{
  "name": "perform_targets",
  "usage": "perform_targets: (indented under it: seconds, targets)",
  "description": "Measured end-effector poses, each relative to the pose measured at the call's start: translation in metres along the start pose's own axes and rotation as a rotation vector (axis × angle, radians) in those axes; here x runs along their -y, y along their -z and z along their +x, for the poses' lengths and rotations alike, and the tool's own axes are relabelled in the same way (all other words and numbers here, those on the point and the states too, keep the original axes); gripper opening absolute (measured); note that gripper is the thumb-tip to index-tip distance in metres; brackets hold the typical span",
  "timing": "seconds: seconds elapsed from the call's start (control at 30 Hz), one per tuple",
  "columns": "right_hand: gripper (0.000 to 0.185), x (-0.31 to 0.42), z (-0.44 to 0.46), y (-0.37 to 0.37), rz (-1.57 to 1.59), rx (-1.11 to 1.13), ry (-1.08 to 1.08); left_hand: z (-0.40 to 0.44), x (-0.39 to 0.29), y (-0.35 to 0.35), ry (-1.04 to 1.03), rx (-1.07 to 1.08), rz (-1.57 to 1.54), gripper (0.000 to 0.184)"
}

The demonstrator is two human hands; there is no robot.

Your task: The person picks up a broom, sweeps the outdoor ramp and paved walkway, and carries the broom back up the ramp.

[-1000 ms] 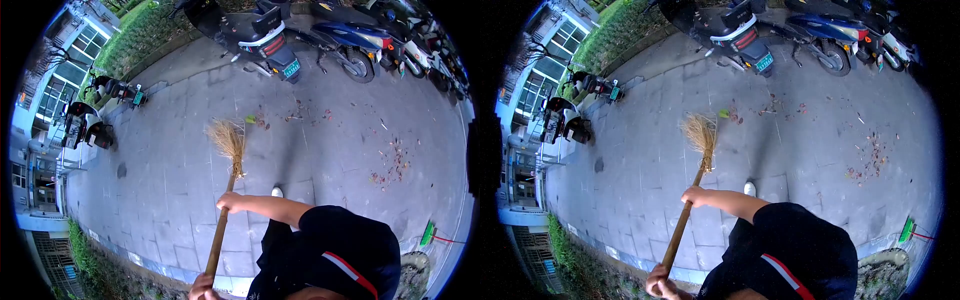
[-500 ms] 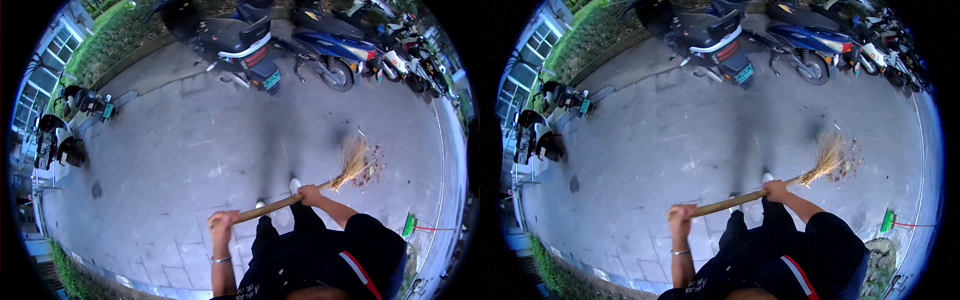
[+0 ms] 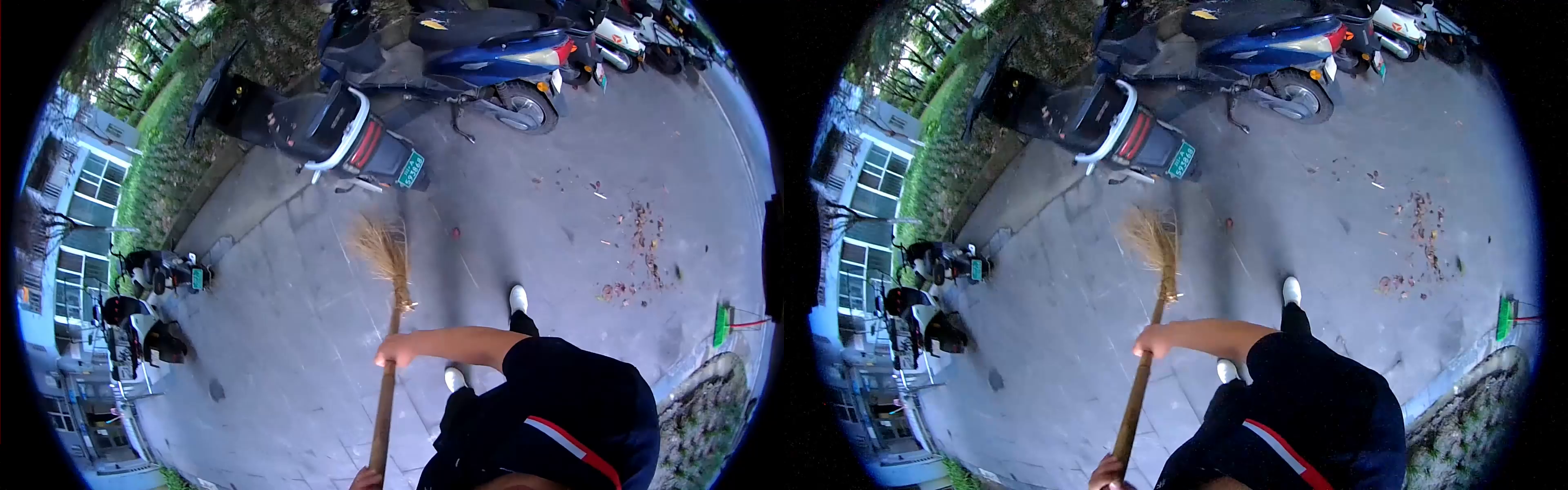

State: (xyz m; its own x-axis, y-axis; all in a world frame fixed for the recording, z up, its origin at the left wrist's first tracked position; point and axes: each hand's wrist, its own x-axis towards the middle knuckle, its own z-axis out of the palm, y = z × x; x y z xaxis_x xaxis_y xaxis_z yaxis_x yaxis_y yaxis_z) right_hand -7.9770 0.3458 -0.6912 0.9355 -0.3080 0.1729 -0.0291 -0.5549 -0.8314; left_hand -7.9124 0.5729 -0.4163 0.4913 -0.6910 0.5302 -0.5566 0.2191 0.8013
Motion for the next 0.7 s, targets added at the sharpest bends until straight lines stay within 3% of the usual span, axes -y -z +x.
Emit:
perform_targets:
  seconds: [0.03,0.13,0.17,0.27,0.33,0.4,0.47,0.5,0.6,0.7]
  targets:
    - [0.015,-0.017,-0.014,0.018,-0.011,0.132,-0.045,-0.002,-0.005,-0.031,0.067,-0.009,0.044,0.021]
    - [0.018,-0.056,-0.075,0.073,-0.101,0.021,-0.155,-0.009,0.019,-0.090,0.211,0.006,-0.036,0.021]
    - [0.019,-0.079,-0.098,0.086,-0.122,-0.013,-0.233,-0.009,0.033,-0.116,0.302,-0.114,-0.207,0.017]
    - [0.020,-0.111,-0.187,0.138,-0.195,-0.057,-0.459,0.006,0.043,-0.194,0.312,0.187,-0.316,0.017]
    - [0.020,-0.117,-0.243,0.146,-0.122,-0.310,-0.541,0.033,0.040,-0.246,0.284,0.386,-0.457,0.022]
    - [0.019,-0.109,-0.282,0.159,-0.114,-0.454,-0.710,0.063,0.040,-0.284,0.331,0.554,-0.549,0.022]
    - [0.019,-0.073,-0.322,0.191,-0.179,-0.325,-0.956,0.079,0.049,-0.323,0.560,0.524,-0.601,0.018]
    - [0.019,-0.067,-0.341,0.192,-0.179,-0.344,-0.967,0.081,0.045,-0.341,0.645,0.548,-0.621,0.017]
    - [0.020,-0.040,-0.382,0.190,-0.212,-0.442,-1.062,0.091,0.039,-0.357,0.657,0.622,-0.743,0.018]
    - [0.017,0.007,-0.375,0.194,-0.289,-0.719,-0.989,0.106,-0.007,-0.338,0.488,0.525,-0.804,0.021]
